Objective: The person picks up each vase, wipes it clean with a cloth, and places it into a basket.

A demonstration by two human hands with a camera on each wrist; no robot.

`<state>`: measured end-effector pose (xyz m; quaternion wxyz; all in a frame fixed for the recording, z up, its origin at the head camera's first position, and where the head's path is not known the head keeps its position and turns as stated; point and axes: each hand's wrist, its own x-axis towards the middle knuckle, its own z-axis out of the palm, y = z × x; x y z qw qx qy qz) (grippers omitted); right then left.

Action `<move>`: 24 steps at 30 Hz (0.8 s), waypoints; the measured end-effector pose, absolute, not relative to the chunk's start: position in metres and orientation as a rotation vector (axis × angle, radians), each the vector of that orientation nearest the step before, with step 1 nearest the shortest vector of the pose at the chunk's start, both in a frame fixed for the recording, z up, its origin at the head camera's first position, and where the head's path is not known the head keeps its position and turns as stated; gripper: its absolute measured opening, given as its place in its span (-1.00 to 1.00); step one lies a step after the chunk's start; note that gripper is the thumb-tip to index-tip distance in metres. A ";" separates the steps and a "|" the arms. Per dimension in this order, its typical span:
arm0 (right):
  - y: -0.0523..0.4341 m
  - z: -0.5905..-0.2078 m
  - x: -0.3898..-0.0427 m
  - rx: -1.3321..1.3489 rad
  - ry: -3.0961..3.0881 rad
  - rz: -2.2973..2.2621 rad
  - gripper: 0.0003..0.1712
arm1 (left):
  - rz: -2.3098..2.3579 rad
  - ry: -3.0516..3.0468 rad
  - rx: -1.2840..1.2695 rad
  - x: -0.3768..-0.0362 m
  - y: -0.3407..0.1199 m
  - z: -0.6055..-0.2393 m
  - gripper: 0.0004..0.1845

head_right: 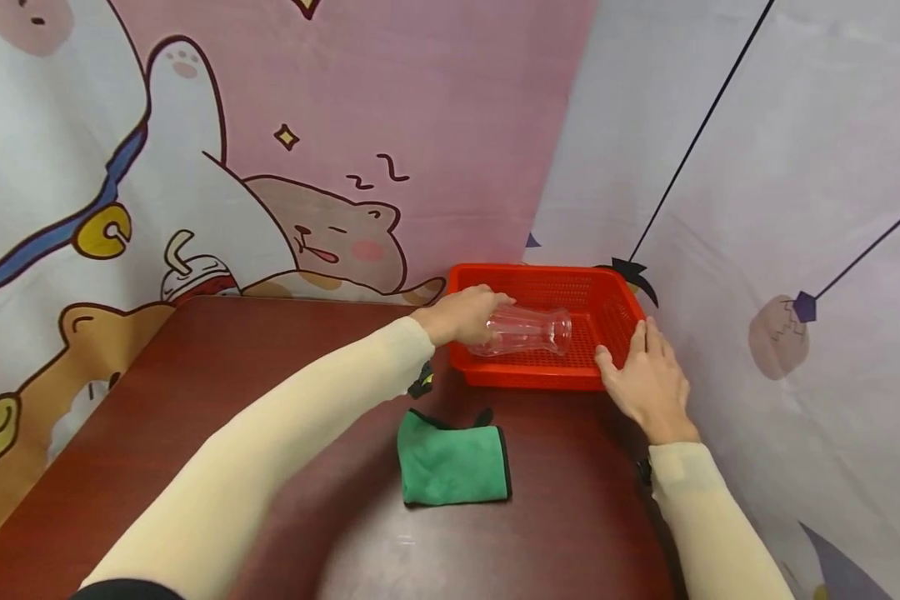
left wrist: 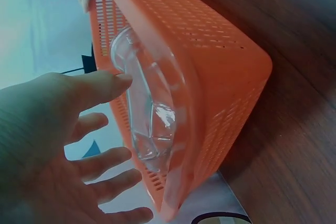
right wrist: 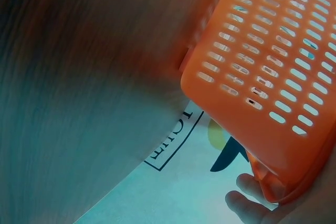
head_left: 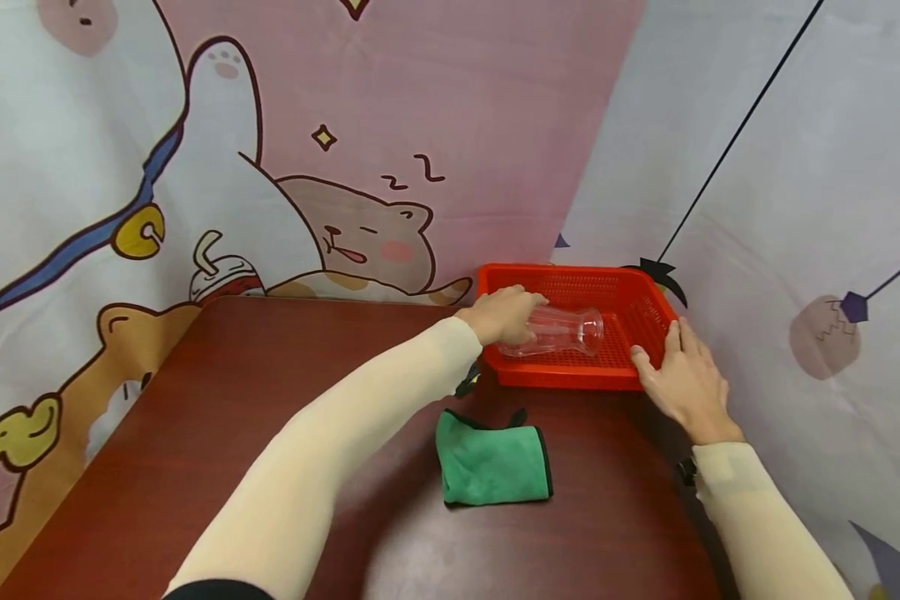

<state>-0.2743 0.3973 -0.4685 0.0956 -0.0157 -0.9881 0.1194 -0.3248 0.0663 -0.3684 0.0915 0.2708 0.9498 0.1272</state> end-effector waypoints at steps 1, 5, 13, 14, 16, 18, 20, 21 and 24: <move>0.397 -0.468 -0.274 -0.045 -2.930 0.355 0.14 | 0.386 2.831 0.813 -0.323 0.064 -0.368 -0.27; 0.397 -0.467 -0.273 -0.052 -2.950 0.358 0.16 | 0.408 2.859 0.853 -0.318 0.055 -0.365 -0.31; 0.398 -0.465 -0.273 -0.047 -2.940 0.348 0.16 | 0.479 2.930 0.908 -0.313 0.038 -0.362 -0.33; 0.398 -0.464 -0.274 -0.049 -2.940 0.346 0.16 | 0.486 2.934 0.911 -0.313 0.036 -0.362 -0.32; 0.399 -0.464 -0.273 -0.051 -2.942 0.344 0.16 | 0.511 2.935 0.916 -0.311 0.032 -0.362 -0.29; 0.398 -0.463 -0.273 -0.055 -2.944 0.345 0.16 | 0.534 2.936 0.919 -0.309 0.027 -0.362 -0.26; 0.398 -0.463 -0.272 -0.057 -2.948 0.349 0.16 | 0.565 2.936 0.918 -0.306 0.021 -0.362 -0.24; 0.397 -0.463 -0.271 -0.056 -2.949 0.352 0.17 | 0.576 2.938 0.919 -0.305 0.018 -0.362 -0.23; 0.396 -0.464 -0.270 -0.057 -2.954 0.361 0.18 | 0.596 2.945 0.914 -0.301 0.010 -0.362 -0.22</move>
